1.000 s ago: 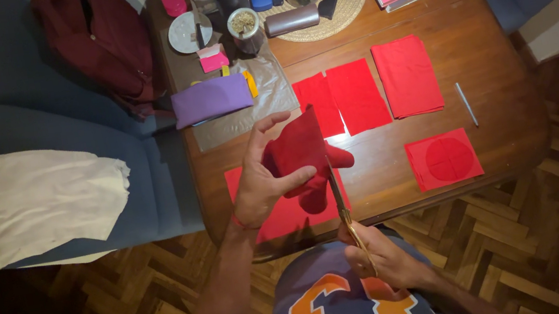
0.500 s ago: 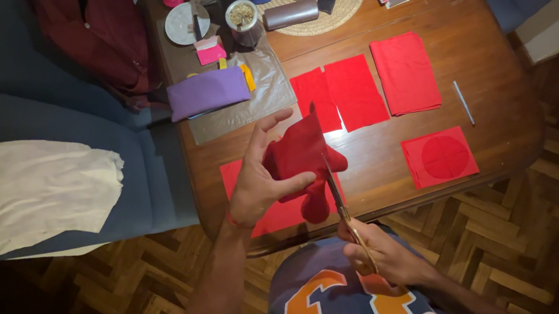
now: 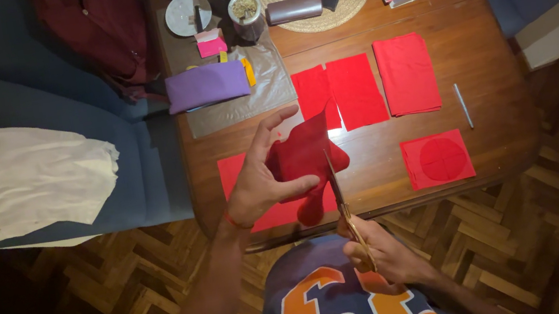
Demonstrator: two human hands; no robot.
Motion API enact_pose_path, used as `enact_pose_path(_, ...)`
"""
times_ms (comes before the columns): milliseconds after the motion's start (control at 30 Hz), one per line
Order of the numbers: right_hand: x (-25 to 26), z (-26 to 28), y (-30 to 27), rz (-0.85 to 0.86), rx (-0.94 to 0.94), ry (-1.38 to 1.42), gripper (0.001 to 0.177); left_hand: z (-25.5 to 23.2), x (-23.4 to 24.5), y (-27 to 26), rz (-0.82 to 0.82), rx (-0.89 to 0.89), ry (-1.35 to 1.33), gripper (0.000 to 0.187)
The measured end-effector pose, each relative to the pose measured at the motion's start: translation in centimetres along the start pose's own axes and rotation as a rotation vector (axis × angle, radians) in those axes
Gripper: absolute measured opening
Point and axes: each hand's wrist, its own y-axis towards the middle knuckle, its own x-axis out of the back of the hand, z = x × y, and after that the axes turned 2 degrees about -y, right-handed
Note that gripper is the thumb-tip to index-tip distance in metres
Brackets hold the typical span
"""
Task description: The person cuts red paper into smaller pieces and shapes using scissors. They fold a piece of red paper and cut a circular shape, then cut a larger sheet of red paper into rectangular pieces.
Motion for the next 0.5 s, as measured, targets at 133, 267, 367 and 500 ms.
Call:
enact_pose_path(133,-0.2,0.6,-0.2,0.015,0.032,-0.043,0.031,-0.4,-0.2,0.0,-0.012,-0.008,-0.016,0.089)
enact_pose_path(267,0.4,-0.2,0.0,0.058,0.058,0.006,0.062,-1.0,-0.4,-0.1,-0.039,0.077,0.023,0.089)
enact_pose_path(367,0.2,0.0,0.1,0.026,0.046,-0.002,0.032,-0.3,-0.4,-0.1,-0.023,0.071,-0.028,0.092)
enact_pose_path(500,0.4,-0.2,0.2,-0.001,0.138,-0.177,0.064,-0.2,-0.2,0.2,0.01,0.064,-0.058,0.093)
